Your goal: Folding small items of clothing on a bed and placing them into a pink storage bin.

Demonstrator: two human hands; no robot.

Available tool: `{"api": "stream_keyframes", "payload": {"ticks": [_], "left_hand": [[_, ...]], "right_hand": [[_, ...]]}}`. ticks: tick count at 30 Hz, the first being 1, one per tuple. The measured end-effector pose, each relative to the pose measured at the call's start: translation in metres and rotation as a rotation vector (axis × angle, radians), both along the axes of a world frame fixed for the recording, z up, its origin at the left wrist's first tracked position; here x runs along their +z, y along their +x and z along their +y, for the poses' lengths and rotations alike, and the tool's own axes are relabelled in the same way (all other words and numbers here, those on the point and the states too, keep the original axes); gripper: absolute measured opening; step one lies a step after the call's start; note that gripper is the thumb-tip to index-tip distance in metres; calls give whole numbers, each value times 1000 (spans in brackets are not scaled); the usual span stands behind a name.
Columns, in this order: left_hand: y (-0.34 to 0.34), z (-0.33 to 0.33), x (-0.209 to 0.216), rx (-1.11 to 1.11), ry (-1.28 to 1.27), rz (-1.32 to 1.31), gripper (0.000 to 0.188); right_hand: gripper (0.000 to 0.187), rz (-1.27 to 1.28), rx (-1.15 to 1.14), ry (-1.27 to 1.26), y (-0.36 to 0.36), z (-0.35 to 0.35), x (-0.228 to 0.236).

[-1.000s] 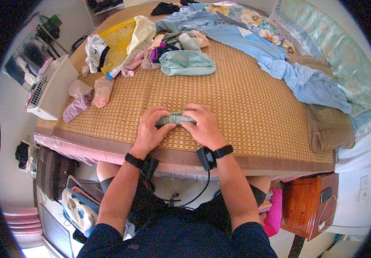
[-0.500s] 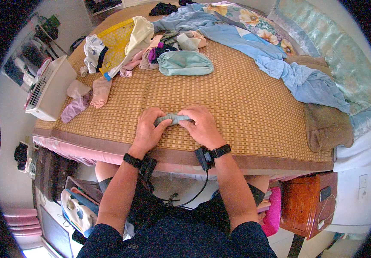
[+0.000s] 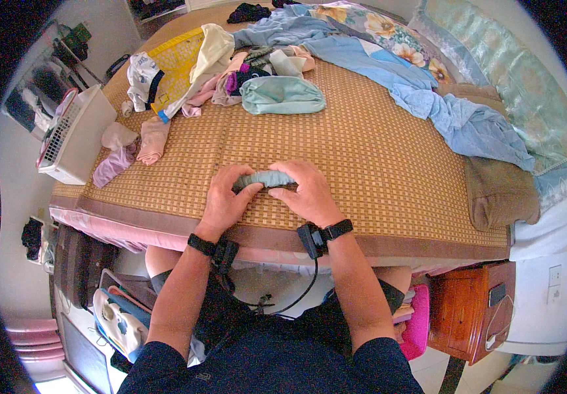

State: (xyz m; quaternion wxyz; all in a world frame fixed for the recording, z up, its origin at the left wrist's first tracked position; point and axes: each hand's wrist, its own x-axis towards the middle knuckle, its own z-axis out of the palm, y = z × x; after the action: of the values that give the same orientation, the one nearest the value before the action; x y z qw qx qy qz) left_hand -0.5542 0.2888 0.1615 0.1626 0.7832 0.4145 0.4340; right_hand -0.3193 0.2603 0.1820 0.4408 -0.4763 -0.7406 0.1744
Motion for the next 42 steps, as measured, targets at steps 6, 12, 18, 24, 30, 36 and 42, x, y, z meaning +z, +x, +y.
{"api": "stream_keyframes", "payload": {"ticks": [6,12,18,24,30,36,42], "left_hand": [[0,-2,0,5,-27,-16,39],[3,0,3,1,76,-14,42],[1,0,0,-2,30,25,40],[1,-2,1,-27,64,23,45],[0,-3,5,-52,49,57,46],[0,-1,0,-30,60,63,45],[0,-1,2,-41,59,52,43]], "right_hand": [[33,-60,2,-56,3,2,-1],[30,-58,-25,-50,5,3,-10],[38,-60,-1,0,2,1,0],[39,-75,-11,1,7,4,-16],[38,-98,-29,-5,8,5,-20],[44,-106,-27,35,2,0,-7],[42,-115,-10,21,4,3,-7]]}}
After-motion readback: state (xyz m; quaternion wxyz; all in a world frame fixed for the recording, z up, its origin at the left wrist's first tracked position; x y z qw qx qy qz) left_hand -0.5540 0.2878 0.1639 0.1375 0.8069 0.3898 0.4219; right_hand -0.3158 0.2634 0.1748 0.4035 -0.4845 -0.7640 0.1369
